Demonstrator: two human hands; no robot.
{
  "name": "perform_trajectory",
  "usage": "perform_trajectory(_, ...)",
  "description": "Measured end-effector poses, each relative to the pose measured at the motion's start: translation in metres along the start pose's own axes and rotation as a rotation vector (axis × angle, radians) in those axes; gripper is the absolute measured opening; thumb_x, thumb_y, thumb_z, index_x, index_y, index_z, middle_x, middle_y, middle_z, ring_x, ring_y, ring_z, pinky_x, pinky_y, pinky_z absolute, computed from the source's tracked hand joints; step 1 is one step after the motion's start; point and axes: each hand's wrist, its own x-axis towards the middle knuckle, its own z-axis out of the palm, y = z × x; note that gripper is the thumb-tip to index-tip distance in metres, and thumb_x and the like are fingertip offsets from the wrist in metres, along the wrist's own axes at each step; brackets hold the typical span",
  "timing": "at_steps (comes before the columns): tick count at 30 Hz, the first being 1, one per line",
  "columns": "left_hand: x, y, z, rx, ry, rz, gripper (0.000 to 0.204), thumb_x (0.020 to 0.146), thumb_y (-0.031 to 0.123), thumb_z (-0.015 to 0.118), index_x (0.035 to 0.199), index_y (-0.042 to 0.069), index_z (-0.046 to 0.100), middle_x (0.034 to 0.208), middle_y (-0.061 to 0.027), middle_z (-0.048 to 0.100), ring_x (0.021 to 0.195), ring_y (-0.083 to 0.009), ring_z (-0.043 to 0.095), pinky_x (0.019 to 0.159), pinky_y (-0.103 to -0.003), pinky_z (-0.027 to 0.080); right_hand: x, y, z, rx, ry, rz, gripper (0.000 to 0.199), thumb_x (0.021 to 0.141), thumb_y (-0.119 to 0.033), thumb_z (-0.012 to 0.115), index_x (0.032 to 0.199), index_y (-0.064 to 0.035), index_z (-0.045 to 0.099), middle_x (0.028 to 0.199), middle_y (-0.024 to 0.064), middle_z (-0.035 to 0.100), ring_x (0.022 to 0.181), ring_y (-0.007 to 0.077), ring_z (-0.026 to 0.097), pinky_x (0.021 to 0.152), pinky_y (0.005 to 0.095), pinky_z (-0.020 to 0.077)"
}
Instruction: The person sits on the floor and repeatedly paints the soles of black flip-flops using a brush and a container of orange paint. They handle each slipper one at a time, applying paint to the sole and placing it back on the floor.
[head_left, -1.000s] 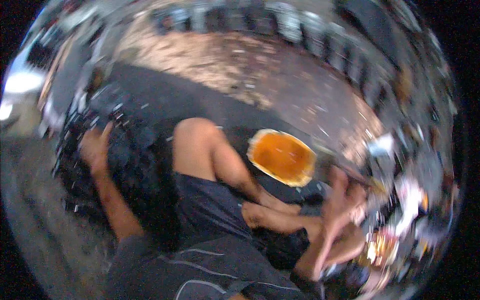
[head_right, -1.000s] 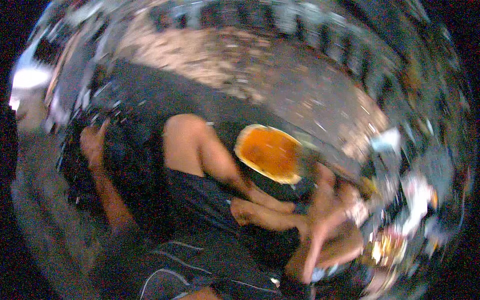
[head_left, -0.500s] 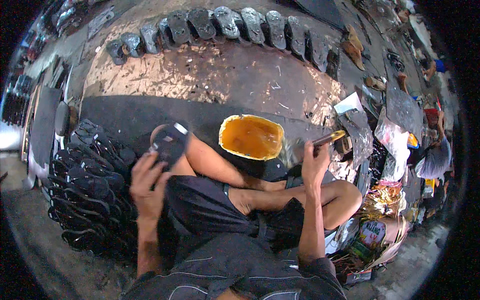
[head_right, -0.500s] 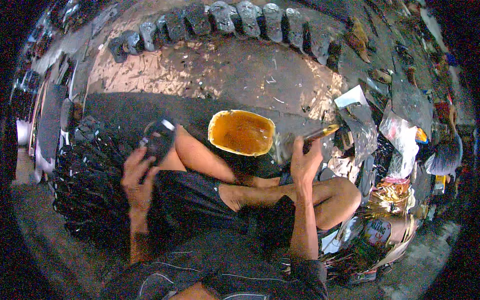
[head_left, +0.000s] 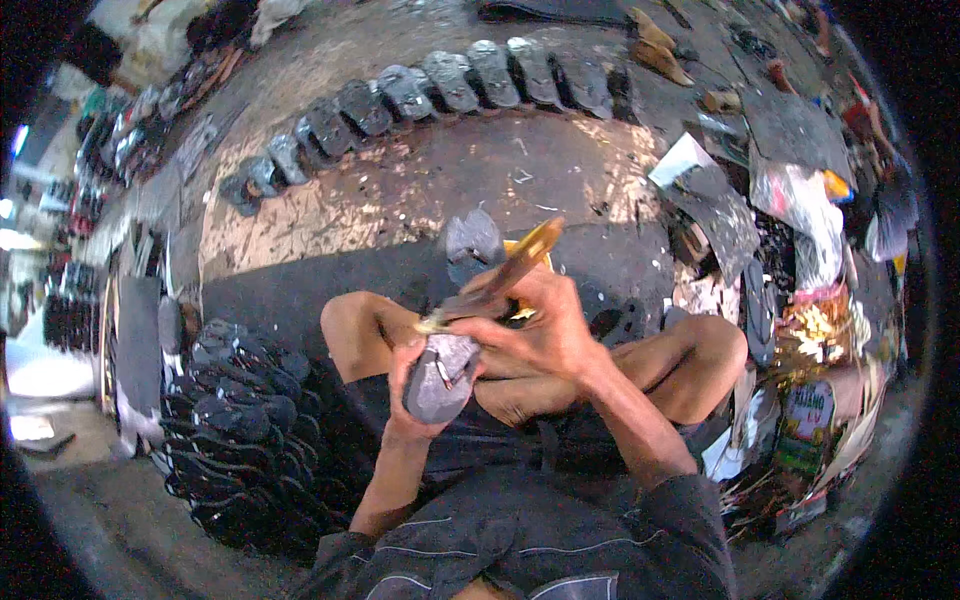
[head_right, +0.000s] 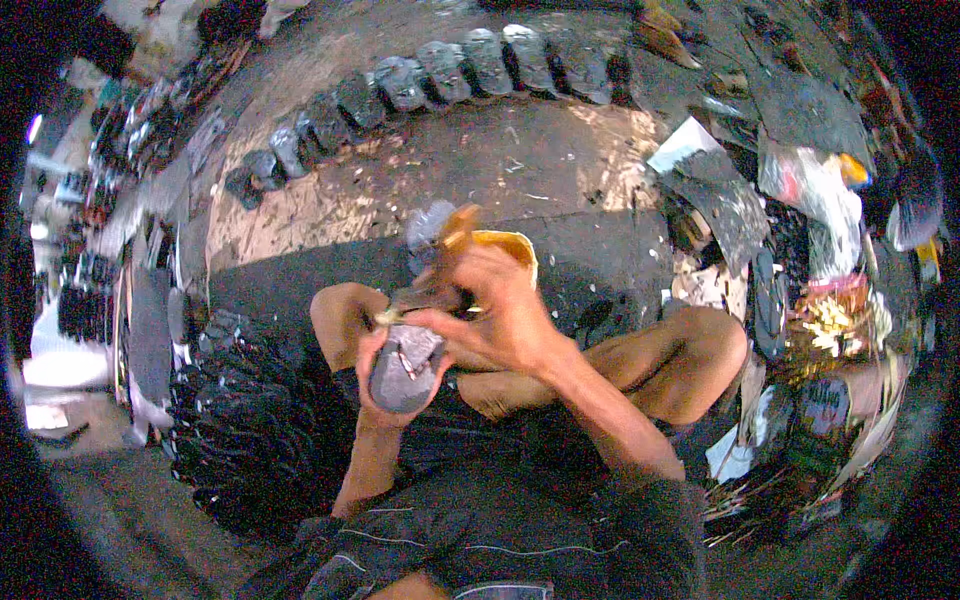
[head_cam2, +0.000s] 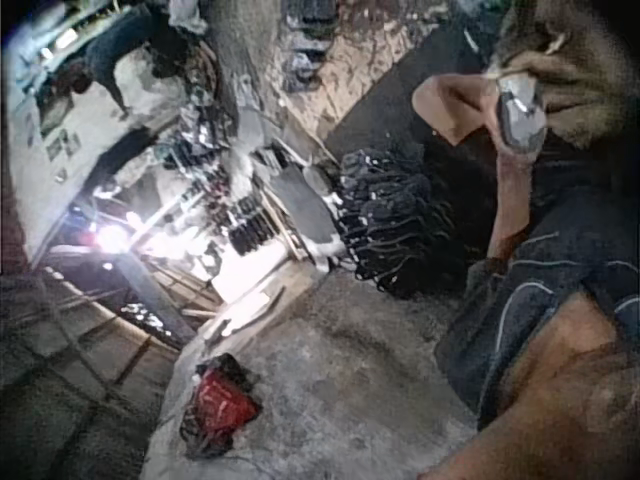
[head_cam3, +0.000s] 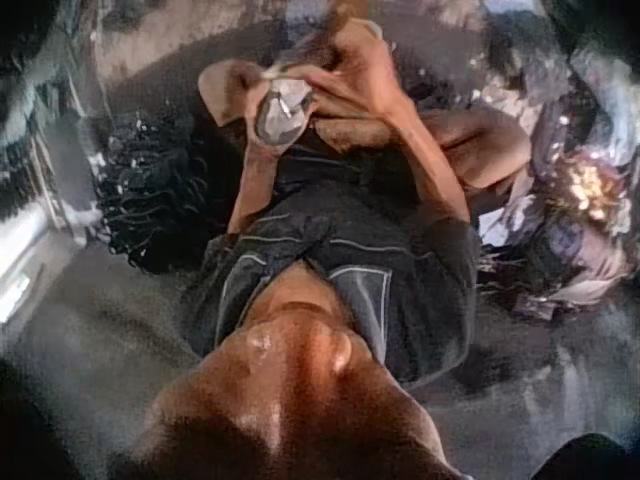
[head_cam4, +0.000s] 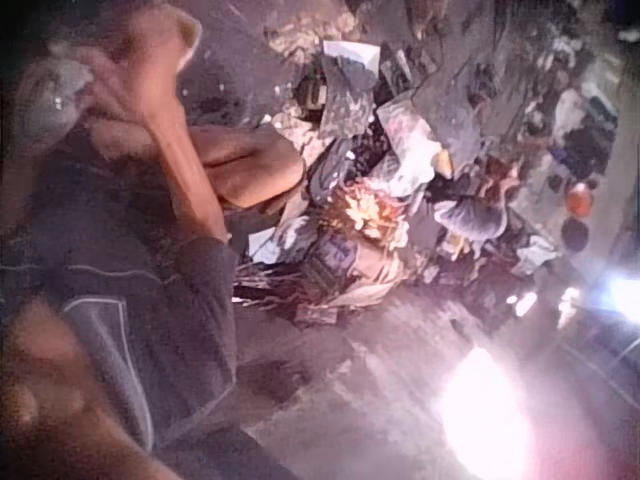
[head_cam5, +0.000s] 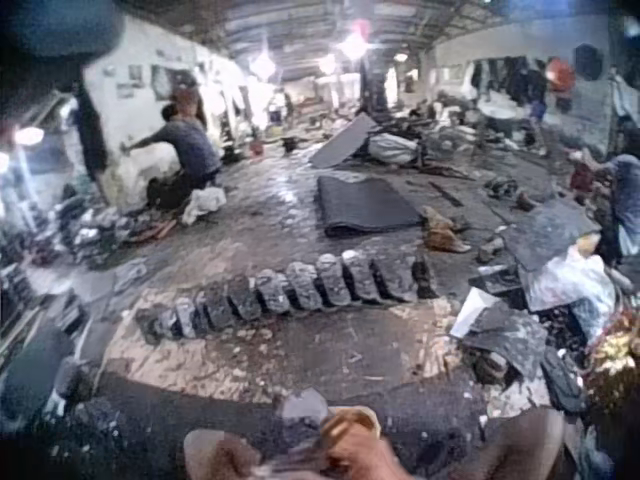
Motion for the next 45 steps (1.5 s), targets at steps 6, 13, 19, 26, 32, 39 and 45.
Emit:
perform_trajectory(6,-0.011,-0.012,0.004,0.392,0.157,0.086,0.053,0.100,0.044,0.050,0.128,-0.001,0.061,0.119,-0.0179,0.071,0.103,-0.0324,0.072,0.091,-0.044,0.061,-0.006,0.006,0.006,-0.082,0.229,-0.173,0.025,0.073,-0.025,0.089,0.089,-0.0124,0.074,0.086,0.0059,0.070,0.084,0.0303,0.067,0.076,0.0428,0.0518)
perform_trajectory(13,-0.011,0.002,-0.012,0.149,-0.013,-0.031,0.065,0.094,0.049,0.058,0.138,0.001,0.056,0.129,-0.0161,0.067,0.113,-0.0334,0.067,0.100,-0.054,0.052,0.016,0.010,-0.039,0.109,0.585,0.149,0.022,0.079,-0.015,0.091,0.092,-0.0037,0.078,0.083,0.0110,0.078,0.069,0.0151,0.072,0.065,0.0313,0.0560)
perform_trajectory(19,-0.005,0.003,-0.003,0.503,0.098,-0.123,0.076,0.089,0.053,0.061,0.142,0.000,0.053,0.132,-0.0204,0.066,0.114,-0.0369,0.067,0.097,-0.054,0.056,0.023,0.020,-0.060,-0.089,0.469,0.145,0.023,0.085,-0.017,0.088,0.099,-0.0018,0.078,0.087,0.0056,0.079,0.078,0.0104,0.069,0.072,0.0303,0.0556)
perform_trajectory(26,0.052,-0.013,0.046,0.483,0.238,0.237,0.041,0.106,0.033,0.053,0.131,0.002,0.059,0.114,-0.0170,0.070,0.104,-0.0290,0.070,0.088,-0.043,0.061,-0.076,-0.031,0.011,0.110,0.042,-0.138,0.023,0.085,-0.030,0.082,0.099,-0.0113,0.079,0.092,0.0132,0.078,0.086,0.0297,0.076,0.080,0.0446,0.0587)
perform_trajectory(32,0.070,-0.017,0.042,0.102,-0.141,-0.009,0.051,0.109,0.044,0.049,0.144,0.008,0.054,0.136,-0.0103,0.065,0.120,-0.0232,0.065,0.104,-0.041,0.054,-0.032,-0.024,0.002,0.045,0.355,0.270,0.036,0.080,-0.038,0.089,0.078,-0.0059,0.073,0.075,0.0148,0.071,0.062,0.0242,0.070,0.053,0.0394,0.0515)
perform_trajectory(39,0.073,-0.016,0.037,0.069,-0.176,0.082,0.046,0.111,0.034,0.042,0.147,0.008,0.053,0.134,-0.0113,0.066,0.117,-0.0270,0.067,0.106,-0.045,0.054,-0.061,-0.026,0.011,0.244,0.472,0.338,0.020,0.083,-0.015,0.086,0.097,-0.0035,0.077,0.083,0.0093,0.075,0.076,0.0207,0.072,0.073,0.0325,0.0578)
perform_trajectory(45,0.070,-0.022,0.041,0.019,-0.066,0.112,0.047,0.111,0.036,0.045,0.143,0.005,0.056,0.132,-0.0192,0.068,0.116,-0.0335,0.068,0.098,-0.045,0.059,-0.056,0.027,-0.003,-0.196,0.551,0.277,0.032,0.076,-0.030,0.092,0.093,-0.0083,0.076,0.075,0.0053,0.067,0.067,0.0257,0.065,0.063,0.0350,0.0512)
